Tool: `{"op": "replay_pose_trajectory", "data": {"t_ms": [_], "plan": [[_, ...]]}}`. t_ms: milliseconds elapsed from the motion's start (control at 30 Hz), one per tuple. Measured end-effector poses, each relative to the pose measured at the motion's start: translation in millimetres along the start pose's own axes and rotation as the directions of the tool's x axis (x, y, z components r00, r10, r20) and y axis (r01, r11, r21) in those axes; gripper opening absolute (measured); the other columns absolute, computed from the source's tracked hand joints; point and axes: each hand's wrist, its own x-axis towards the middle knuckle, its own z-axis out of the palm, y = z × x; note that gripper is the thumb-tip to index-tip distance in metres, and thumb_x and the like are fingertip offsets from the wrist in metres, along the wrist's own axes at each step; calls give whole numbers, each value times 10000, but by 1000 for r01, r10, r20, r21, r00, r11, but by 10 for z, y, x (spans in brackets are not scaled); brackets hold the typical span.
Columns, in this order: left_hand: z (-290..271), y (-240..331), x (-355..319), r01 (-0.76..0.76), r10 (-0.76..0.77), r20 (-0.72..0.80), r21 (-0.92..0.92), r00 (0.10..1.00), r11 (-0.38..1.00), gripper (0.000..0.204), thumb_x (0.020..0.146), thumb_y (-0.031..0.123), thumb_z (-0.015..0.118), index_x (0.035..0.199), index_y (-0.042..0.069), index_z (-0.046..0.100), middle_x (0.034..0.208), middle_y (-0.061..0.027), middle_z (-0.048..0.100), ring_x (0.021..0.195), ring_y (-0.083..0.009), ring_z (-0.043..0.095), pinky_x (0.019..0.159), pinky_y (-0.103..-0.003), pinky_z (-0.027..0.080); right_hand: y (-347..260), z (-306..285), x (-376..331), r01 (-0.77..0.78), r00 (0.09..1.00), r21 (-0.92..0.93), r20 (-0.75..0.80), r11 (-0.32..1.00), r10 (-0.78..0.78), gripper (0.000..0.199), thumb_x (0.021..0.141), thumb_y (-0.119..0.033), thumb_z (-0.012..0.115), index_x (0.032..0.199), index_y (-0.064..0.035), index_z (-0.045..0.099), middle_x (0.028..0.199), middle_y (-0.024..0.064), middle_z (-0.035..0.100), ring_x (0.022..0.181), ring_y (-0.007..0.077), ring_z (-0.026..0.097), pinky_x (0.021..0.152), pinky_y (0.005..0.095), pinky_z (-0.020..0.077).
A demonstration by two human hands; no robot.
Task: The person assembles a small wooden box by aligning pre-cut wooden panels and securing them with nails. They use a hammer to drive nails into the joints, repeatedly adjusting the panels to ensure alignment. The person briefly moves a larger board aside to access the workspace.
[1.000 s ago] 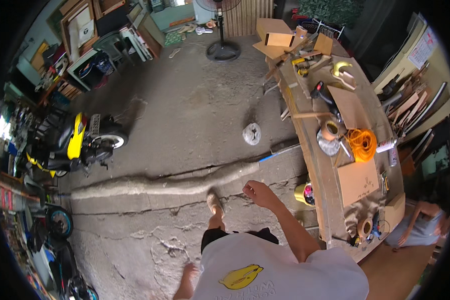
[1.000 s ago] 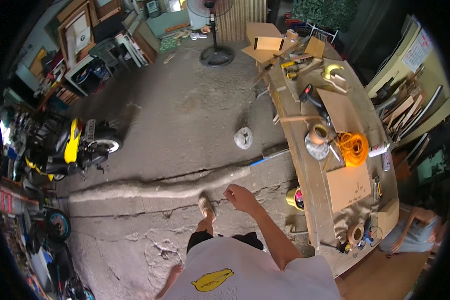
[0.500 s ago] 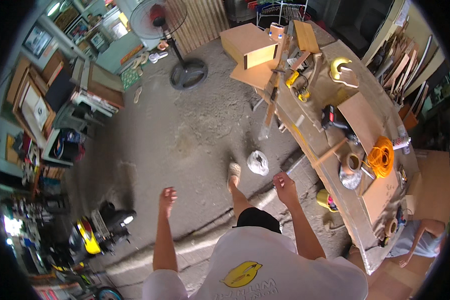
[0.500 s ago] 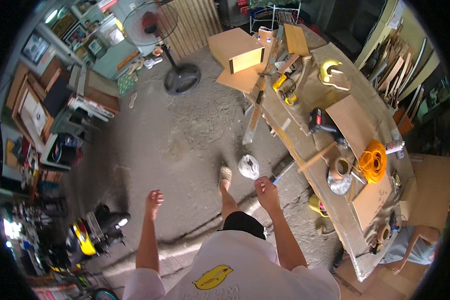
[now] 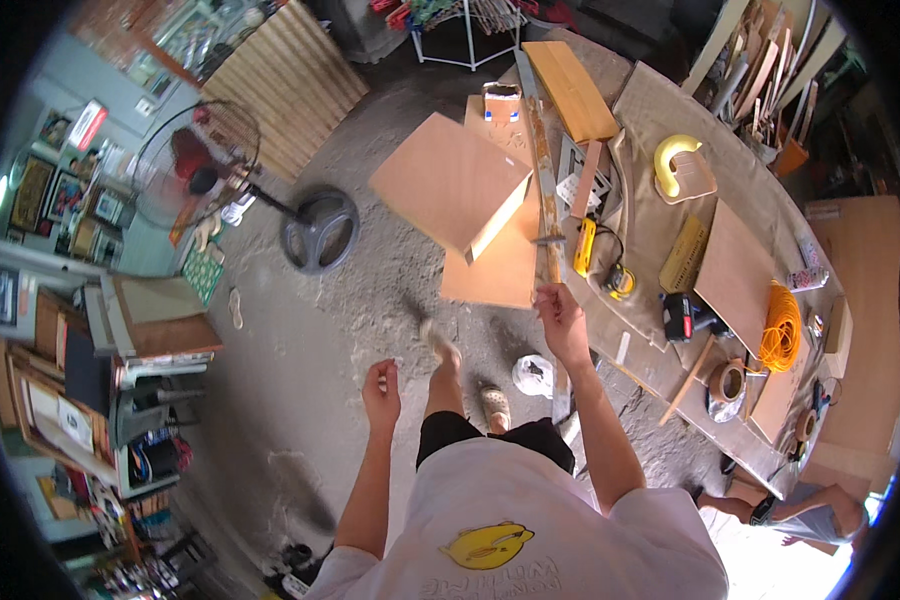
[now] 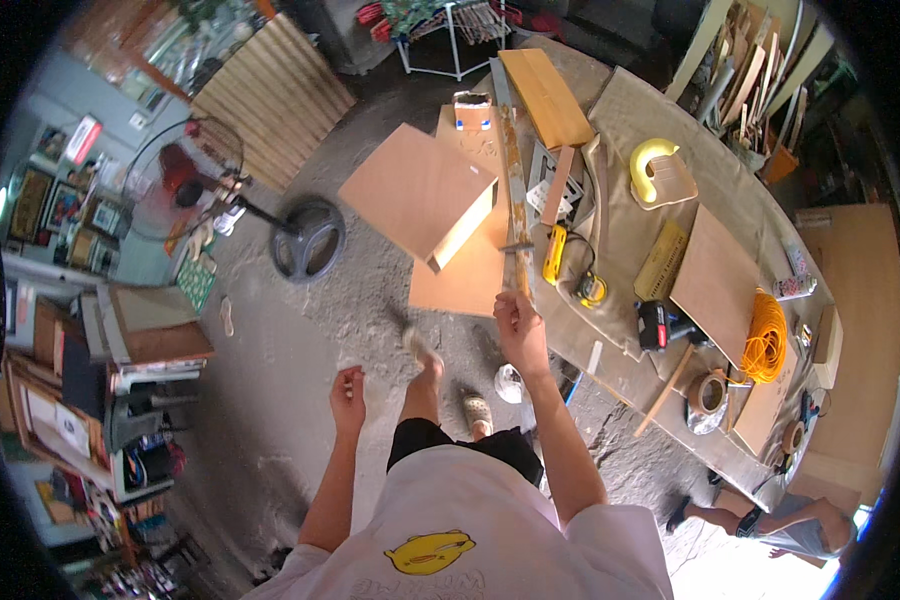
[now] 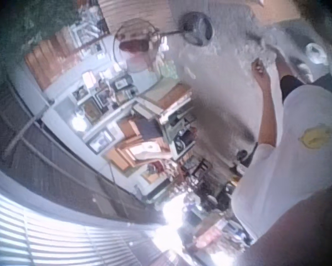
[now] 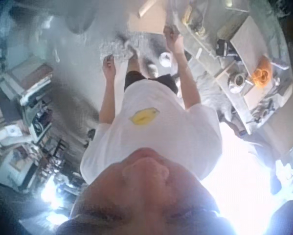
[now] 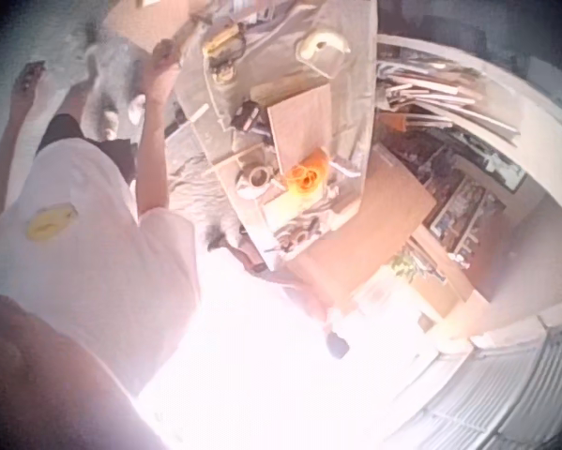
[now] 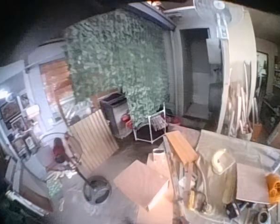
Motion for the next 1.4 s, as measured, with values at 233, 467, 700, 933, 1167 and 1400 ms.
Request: {"op": "replay_pose_trajectory", "data": {"t_ms": [233, 467, 700, 933, 1167, 1400], "plan": [[420, 347, 2918, -32, -6, -117, -323, 993, 946, 385, 1091, 329, 477, 1264, 13, 614, 1269, -99, 641, 1188, -209, 574, 1041, -370, 420, 50, 935, 1320, -12, 986, 161, -163, 987, 39, 653, 1072, -467, 496, 1511, -2, 360, 1420, 196, 534, 1267, 292, 562, 1053, 431, 456], [861, 468, 3528, 365, -189, 344, -573, 920, 733, 653, 1093, 572, 281, 1429, 52, 489, 1451, -110, 532, 1388, -254, 453, 1197, -443, 274, -77, 1325, 1721, -232, 853, 233, -417, 944, 312, 476, 1099, -347, 445, 1419, 4, 398, 1354, 124, 502, 1246, 192, 451, 1105, 358, 313], [704, 586, 3617, 287, 9, 425, -627, 905, 724, 713, 1092, 577, 186, 1443, 22, 464, 1458, -156, 534, 1367, -288, 486, 1181, -478, 310, 51, 450, 2602, -300, 832, -216, -536, 929, 144, 96, 1017, -51, 581, 1018, 7, 657, 855, 57, 646, 795, 127, 584, 780, 290, 474], [425, 678, 4433, 10, 135, 227, -542, 965, 840, 673, 1102, 499, 227, 1313, -77, 503, 1345, -251, 590, 1236, -298, 588, 1089, -441, 423, 372, 475, 3786, 285, 952, -683, 117, 672, -285, 136, 843, -114, 778, 957, -62, 724, 909, 73, 632, 884, 272, 608, 803, 395, 492], [339, 1138, 4550, -346, 387, 136, -251, 912, 904, 436, 1096, 299, 289, 1145, -50, 546, 1115, -227, 644, 1059, -311, 634, 996, -431, 481, 414, 656, 3886, 288, 949, -746, 136, 601, -286, 124, 848, -159, 771, 916, -77, 709, 910, 47, 624, 884, 248, 610, 807, 398, 484], [570, 1543, 4526, -529, 576, 321, -228, 752, 817, 306, 1084, 277, 384, 1114, 20, 546, 1064, -164, 628, 1012, -289, 613, 925, -441, 489, 415, 482, 3893, 304, 945, -712, 141, 633, -296, 94, 913, -78, 680, 981, -49, 622, 898, 110, 612, 898, 312, 613, 803, 420, 488]]}}
